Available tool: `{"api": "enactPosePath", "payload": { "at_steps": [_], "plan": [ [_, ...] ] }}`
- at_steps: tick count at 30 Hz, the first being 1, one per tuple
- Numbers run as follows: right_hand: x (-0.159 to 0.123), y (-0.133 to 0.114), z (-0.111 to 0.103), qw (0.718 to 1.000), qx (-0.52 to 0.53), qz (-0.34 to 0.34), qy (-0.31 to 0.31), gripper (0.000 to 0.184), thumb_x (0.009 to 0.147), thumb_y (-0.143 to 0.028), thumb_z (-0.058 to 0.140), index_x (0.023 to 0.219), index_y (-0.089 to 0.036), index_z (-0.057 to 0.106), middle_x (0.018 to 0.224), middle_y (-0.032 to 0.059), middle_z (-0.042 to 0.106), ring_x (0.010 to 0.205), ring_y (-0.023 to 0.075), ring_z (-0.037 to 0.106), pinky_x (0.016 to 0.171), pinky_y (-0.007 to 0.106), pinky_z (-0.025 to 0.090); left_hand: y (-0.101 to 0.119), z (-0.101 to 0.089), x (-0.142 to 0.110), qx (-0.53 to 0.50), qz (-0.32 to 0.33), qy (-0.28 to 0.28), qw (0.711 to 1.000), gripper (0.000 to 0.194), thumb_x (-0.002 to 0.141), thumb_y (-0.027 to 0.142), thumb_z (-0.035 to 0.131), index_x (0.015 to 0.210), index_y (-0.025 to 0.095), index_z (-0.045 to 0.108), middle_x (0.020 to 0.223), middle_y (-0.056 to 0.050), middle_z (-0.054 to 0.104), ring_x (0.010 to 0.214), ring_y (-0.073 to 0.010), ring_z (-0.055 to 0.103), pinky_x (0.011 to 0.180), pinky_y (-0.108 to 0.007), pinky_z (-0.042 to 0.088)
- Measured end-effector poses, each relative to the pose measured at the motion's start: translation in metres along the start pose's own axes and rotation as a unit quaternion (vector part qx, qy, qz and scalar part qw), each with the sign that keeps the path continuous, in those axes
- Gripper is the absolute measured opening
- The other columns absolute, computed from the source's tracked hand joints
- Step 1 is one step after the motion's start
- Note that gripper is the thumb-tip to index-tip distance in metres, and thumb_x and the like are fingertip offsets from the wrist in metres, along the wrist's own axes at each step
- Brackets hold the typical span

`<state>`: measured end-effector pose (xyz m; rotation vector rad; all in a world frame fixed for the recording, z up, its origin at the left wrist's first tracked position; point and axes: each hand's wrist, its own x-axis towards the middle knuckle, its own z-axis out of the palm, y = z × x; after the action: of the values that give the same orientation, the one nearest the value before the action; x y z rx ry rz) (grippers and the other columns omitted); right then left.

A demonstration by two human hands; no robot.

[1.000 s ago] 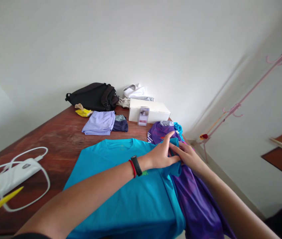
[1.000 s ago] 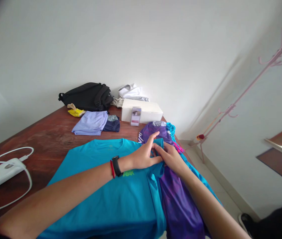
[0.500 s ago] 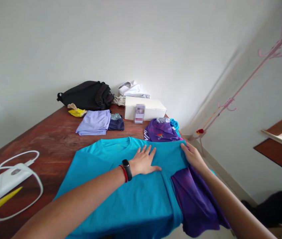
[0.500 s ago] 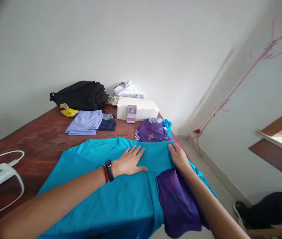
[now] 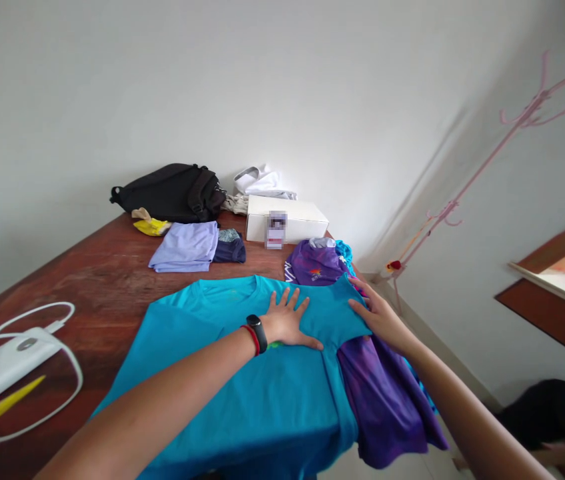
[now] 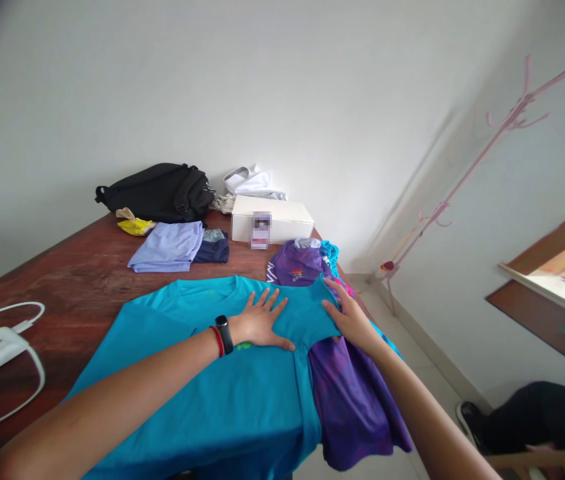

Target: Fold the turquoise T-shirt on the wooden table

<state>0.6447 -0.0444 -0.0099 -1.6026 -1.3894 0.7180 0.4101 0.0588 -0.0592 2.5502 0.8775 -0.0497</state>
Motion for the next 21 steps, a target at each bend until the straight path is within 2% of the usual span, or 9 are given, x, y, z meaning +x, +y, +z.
{"api": "enactPosePath", "payload": {
  "at_steps": [3,5,7,10,12,15,18,21],
  "plan": [
    [-0.004,-0.005,0.003,0.998,0.042,0.052,-0.014,0.075,0.087,-0.049,0.064,0.151,-0.023,0.036,0.058,-0.0042,0.063,0.038,0.0162,0.056,0.036,0.025,0.048,0.012,0.000,-0.007,-0.003,0.010,0.036,0.999,0.131,0.062,0.095,0.050,0.161,0.021,0.010,0.167,-0.017,-0.003,0.150,-0.0486,-0.008,0.115,-0.072,0.000],
    [-0.005,-0.005,0.002,0.996,0.056,0.075,-0.008,0.075,0.086,-0.048,0.064,0.150,-0.022,0.035,0.052,-0.0076,0.057,0.032,0.0145,0.050,0.031,0.024,0.042,0.028,0.004,-0.017,0.008,0.048,0.085,0.995,0.124,0.069,0.093,0.045,0.161,0.018,0.011,0.167,-0.018,0.000,0.151,-0.0460,-0.004,0.117,-0.069,0.004],
    [-0.005,-0.002,0.001,0.994,0.057,0.098,-0.002,0.075,0.084,-0.048,0.066,0.148,-0.022,0.037,0.053,-0.0073,0.058,0.034,0.0144,0.051,0.031,0.024,0.043,0.047,0.013,-0.031,0.022,0.086,0.130,0.988,0.111,0.080,0.087,0.038,0.161,0.015,0.012,0.167,-0.019,0.002,0.153,-0.0417,-0.001,0.119,-0.066,0.007],
    [-0.001,0.009,-0.001,0.991,0.063,0.121,0.003,0.071,0.081,-0.048,0.069,0.143,-0.024,0.043,0.066,-0.0028,0.067,0.045,0.0173,0.061,0.040,0.027,0.052,0.071,0.029,-0.051,0.017,0.122,0.147,0.981,0.096,0.092,0.077,0.030,0.160,0.012,0.013,0.167,-0.018,0.009,0.154,-0.0370,0.004,0.121,-0.061,0.011],
    [0.002,0.018,-0.002,0.989,0.080,0.121,0.006,0.068,0.080,-0.048,0.070,0.140,-0.025,0.047,0.082,0.0020,0.074,0.064,0.0218,0.070,0.055,0.033,0.061,0.080,0.038,-0.061,-0.002,0.143,0.122,0.982,0.088,0.096,0.071,0.026,0.160,0.011,0.015,0.166,-0.017,0.013,0.154,-0.0356,0.006,0.122,-0.059,0.012],
    [0.005,0.029,-0.002,0.988,0.104,0.114,0.008,0.066,0.079,-0.048,0.073,0.137,-0.026,0.049,0.107,0.0070,0.075,0.093,0.0278,0.073,0.078,0.040,0.063,0.082,0.045,-0.068,-0.022,0.168,0.089,0.981,0.083,0.097,0.069,0.026,0.160,0.014,0.019,0.167,-0.016,0.010,0.154,-0.0368,0.004,0.122,-0.060,0.010],
    [0.006,0.033,-0.001,0.989,0.118,0.091,0.012,0.069,0.079,-0.048,0.074,0.140,-0.029,0.047,0.125,0.0083,0.070,0.107,0.0297,0.070,0.084,0.042,0.062,0.078,0.045,-0.067,-0.027,0.176,0.083,0.981,0.083,0.095,0.073,0.030,0.159,0.022,0.023,0.167,-0.014,0.005,0.153,-0.0411,0.001,0.119,-0.067,0.007],
    [0.006,0.033,0.000,0.989,0.129,0.070,0.022,0.077,0.079,-0.048,0.075,0.146,-0.032,0.040,0.131,0.0081,0.066,0.107,0.0295,0.070,0.082,0.043,0.063,0.078,0.043,-0.065,-0.029,0.180,0.073,0.980,0.085,0.092,0.077,0.030,0.158,0.025,0.027,0.168,-0.013,0.004,0.152,-0.0452,0.001,0.117,-0.071,0.007]
  ]
}}
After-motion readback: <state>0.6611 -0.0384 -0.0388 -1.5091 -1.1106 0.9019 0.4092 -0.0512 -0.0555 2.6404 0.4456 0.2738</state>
